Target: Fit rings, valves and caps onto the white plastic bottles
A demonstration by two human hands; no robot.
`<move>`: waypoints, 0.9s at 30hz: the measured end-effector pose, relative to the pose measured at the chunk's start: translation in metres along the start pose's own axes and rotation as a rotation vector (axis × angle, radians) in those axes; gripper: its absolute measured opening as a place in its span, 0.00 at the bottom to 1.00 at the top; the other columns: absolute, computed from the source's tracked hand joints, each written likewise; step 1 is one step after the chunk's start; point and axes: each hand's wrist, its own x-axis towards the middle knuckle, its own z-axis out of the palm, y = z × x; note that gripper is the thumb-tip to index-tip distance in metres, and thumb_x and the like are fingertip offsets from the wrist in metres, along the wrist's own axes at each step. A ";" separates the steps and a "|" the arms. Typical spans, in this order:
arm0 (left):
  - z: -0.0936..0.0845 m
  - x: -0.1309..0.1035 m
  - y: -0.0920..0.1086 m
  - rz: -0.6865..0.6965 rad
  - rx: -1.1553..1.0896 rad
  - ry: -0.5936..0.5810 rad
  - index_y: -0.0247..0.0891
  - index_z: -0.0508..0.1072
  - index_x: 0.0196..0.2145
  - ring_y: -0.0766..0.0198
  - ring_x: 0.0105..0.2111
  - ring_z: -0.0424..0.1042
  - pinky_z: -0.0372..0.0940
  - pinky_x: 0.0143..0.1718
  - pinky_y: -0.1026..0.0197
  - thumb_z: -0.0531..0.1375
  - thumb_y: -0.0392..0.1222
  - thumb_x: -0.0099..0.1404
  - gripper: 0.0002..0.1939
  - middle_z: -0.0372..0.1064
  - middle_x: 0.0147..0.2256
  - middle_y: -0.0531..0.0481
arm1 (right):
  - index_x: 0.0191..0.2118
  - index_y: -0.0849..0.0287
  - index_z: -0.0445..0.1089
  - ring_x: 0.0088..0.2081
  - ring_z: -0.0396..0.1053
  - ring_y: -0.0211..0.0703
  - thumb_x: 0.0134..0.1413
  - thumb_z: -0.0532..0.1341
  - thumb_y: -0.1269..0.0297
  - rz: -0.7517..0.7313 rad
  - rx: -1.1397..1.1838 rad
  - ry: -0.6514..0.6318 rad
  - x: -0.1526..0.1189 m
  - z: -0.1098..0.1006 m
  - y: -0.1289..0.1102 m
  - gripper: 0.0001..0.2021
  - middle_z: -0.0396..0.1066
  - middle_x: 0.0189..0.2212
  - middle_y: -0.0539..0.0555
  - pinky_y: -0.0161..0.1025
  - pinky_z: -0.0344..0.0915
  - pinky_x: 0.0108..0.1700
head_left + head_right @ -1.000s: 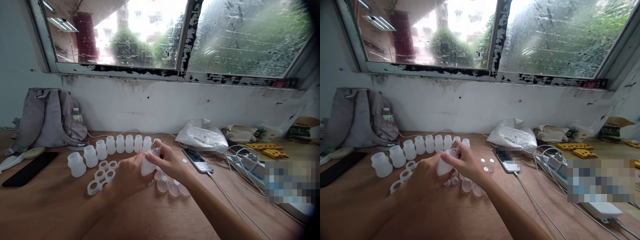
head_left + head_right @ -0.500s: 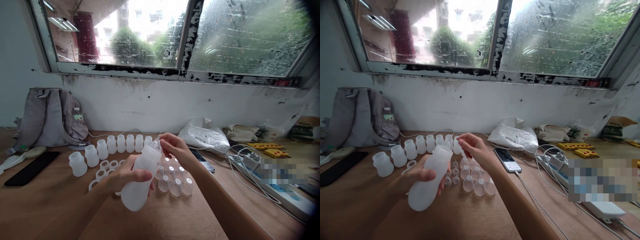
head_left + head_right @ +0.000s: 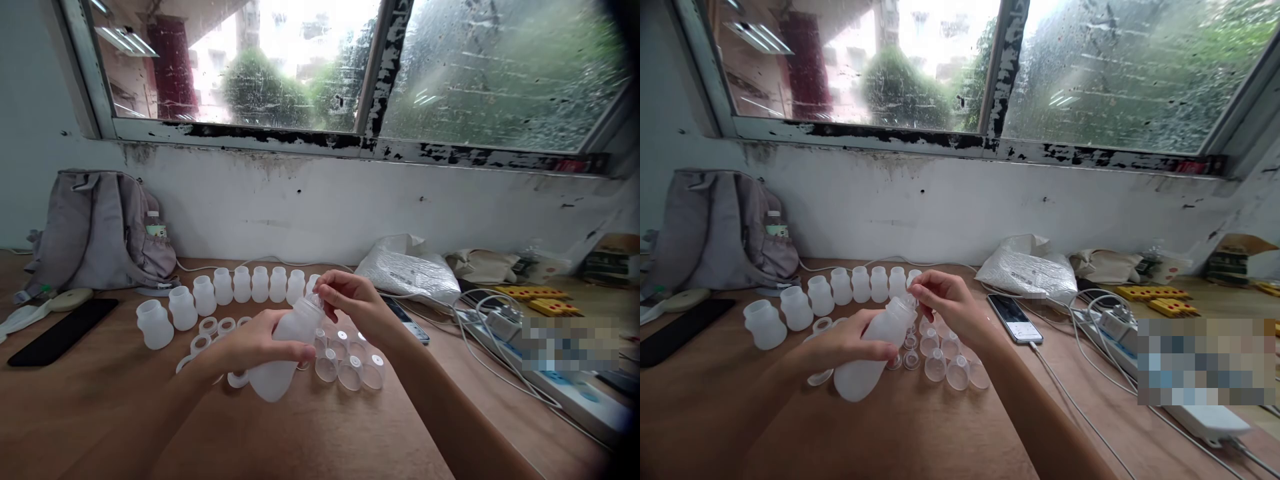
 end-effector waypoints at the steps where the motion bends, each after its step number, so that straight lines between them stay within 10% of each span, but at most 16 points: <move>1: -0.002 -0.001 0.001 -0.016 -0.007 -0.021 0.36 0.67 0.34 0.64 0.30 0.66 0.59 0.30 0.64 0.59 0.47 0.52 0.14 0.68 0.29 0.51 | 0.29 0.60 0.68 0.22 0.56 0.31 0.47 0.60 0.59 -0.015 0.003 -0.003 0.000 -0.001 0.000 0.09 0.62 0.23 0.49 0.33 0.56 0.23; 27: -0.042 -0.025 0.005 -0.201 0.498 -0.061 0.43 0.62 0.44 0.61 0.36 0.67 0.58 0.30 0.66 0.58 0.57 0.50 0.26 0.68 0.38 0.53 | 0.35 0.57 0.67 0.32 0.64 0.34 0.46 0.61 0.66 -0.106 0.067 0.091 0.001 0.020 0.019 0.07 0.66 0.30 0.50 0.34 0.62 0.34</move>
